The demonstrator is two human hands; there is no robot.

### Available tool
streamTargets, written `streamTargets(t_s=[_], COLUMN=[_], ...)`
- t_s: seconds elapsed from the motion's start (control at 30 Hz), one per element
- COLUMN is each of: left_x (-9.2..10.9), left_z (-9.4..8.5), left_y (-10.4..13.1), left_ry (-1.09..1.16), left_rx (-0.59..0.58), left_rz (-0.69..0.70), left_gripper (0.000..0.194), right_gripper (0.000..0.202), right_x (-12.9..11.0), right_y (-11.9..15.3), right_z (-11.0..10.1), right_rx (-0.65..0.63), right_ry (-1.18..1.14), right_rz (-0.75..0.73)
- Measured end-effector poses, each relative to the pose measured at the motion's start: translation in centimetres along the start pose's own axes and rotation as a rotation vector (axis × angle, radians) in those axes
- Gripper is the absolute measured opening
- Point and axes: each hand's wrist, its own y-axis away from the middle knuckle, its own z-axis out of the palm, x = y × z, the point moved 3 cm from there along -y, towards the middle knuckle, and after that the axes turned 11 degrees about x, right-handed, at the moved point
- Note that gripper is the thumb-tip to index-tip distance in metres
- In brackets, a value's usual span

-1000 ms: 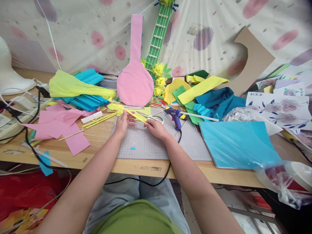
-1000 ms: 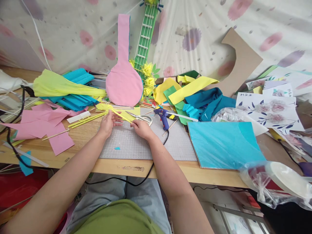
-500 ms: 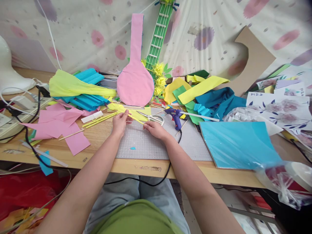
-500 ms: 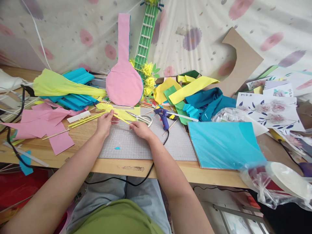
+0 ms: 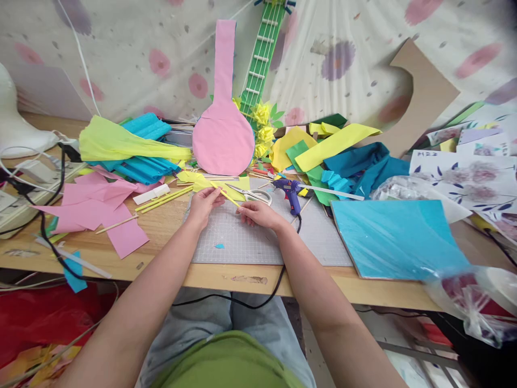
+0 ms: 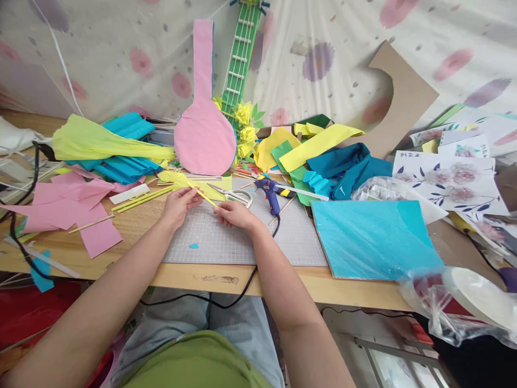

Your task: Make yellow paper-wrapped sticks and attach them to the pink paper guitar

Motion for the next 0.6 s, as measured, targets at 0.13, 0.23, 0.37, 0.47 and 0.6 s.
streamTargets(t_s=[0.13, 0.23, 0.37, 0.47, 0.6], left_x=[0.0, 0.1, -0.1, -0.2, -0.4], left_z=[0.2, 0.4, 0.5, 0.8, 1.4], left_y=[0.1, 0.3, 0.6, 0.9, 1.3], left_ry=[0.009, -0.004, -0.021, -0.048, -0.084], left_rx=[-0.068, -0.116, -0.133, -0.198, -0.244], left_rz=[-0.069, -0.085, -0.087, -0.124, -0.154], left_gripper=[0.025, 0.023, 0.025, 0.030, 0.034], right_gripper=[0.021, 0.020, 0.028, 0.033, 0.033], right_x=[0.4, 0.8, 0.8, 0.6, 1.0], right_y=[-0.2, -0.3, -0.4, -0.7, -1.4], right_z=[0.0, 0.3, 0.3, -0.3, 0.3], right_rx=[0.047, -0.014, 0.009, 0.279, 0.397], right_ry=[0.020, -0.005, 0.035, 0.111, -0.009], right_rz=[-0.033, -0.003, -0.063, -0.158, -0.193])
